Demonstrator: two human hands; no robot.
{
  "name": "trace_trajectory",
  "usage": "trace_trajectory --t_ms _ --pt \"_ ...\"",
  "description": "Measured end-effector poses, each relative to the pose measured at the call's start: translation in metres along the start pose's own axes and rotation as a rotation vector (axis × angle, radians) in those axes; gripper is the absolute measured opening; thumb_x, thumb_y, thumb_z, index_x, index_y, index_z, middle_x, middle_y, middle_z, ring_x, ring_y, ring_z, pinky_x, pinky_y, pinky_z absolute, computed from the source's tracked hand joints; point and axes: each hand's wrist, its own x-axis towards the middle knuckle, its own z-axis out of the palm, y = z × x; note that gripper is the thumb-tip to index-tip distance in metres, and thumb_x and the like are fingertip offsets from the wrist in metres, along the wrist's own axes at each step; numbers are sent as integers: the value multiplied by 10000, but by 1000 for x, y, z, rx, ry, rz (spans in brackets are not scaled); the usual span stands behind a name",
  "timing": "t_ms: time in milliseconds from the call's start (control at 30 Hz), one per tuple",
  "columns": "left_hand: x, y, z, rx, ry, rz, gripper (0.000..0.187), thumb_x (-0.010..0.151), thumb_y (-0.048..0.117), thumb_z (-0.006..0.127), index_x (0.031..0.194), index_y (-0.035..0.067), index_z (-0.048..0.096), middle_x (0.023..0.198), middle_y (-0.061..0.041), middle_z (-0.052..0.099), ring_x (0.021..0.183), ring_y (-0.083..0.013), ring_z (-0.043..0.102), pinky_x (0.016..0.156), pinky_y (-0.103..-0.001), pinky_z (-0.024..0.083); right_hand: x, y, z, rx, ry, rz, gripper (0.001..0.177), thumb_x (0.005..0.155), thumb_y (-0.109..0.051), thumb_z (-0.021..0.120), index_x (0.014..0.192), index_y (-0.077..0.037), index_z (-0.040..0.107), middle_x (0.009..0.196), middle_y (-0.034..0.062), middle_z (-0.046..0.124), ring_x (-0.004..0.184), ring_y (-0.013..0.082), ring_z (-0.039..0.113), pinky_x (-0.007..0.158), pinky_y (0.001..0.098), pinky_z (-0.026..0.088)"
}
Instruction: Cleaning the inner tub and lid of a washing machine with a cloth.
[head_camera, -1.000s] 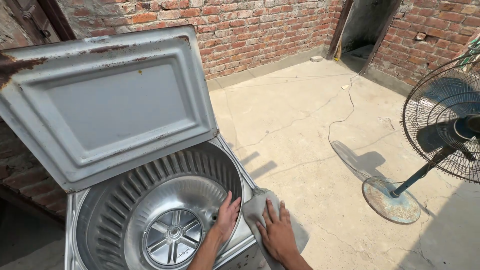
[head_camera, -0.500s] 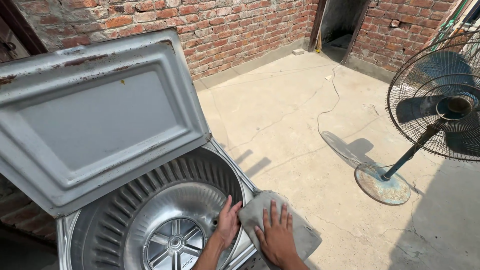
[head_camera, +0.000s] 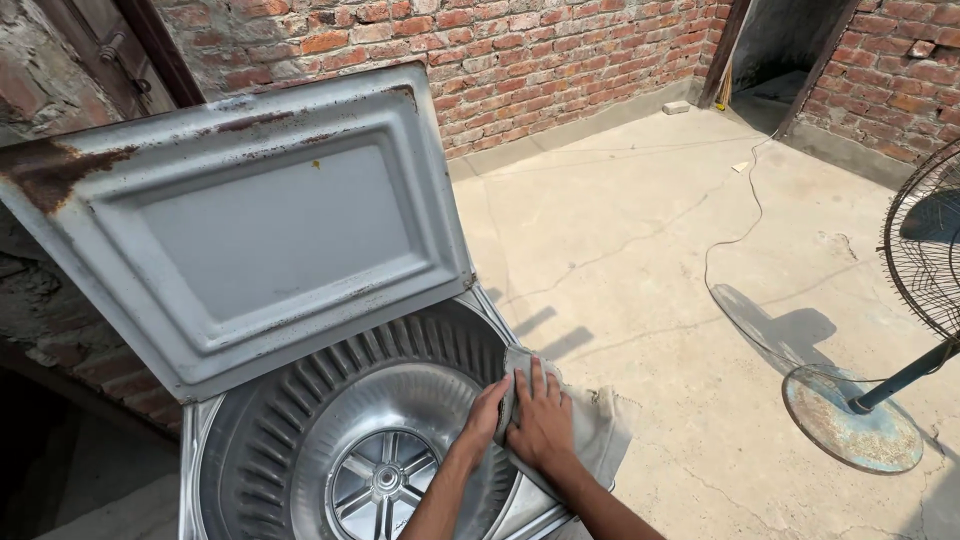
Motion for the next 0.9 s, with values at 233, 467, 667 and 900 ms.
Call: trace_trajectory --t_ms 233,467,667,900 --pt "47 1 13 219 21 28 932 953 554 567 1603 14 174 1616 -151 393 1516 -224 372 1228 -323 280 -51 28 19 48 86 -12 955 864 -572 637 1571 -74 232 1690 149 96 1447 401 289 1144 514 282" --pt "66 4 65 780 122 167 1001 976 661 423 1622 31 -11 1717 -162 -180 1590 -346 -114 1257 -554 89 -62 30 -14 1 -311 314 1104 879 -807 517 1618 -79 138 1591 190 248 1371 367 453 1012 502 496" --pt "45 27 67 923 147 68 971 979 662 348 1624 55 -52 1720 -102 -233 1596 -330 -48 1197 -722 -30 5 59 25 266 -167 263 727 948 -664 506 1316 -37 485 1104 219 690 1026 399 708 859 495 583" --pt "37 48 58 981 136 0 884 978 668 279 1639 113 89 1742 -32 -98 1609 -283 3 1205 -720 -53 47 44 20 412 -48 170 465 984 -433 515 1228 -41 572 969 238 735 947 427 719 854 539 561"
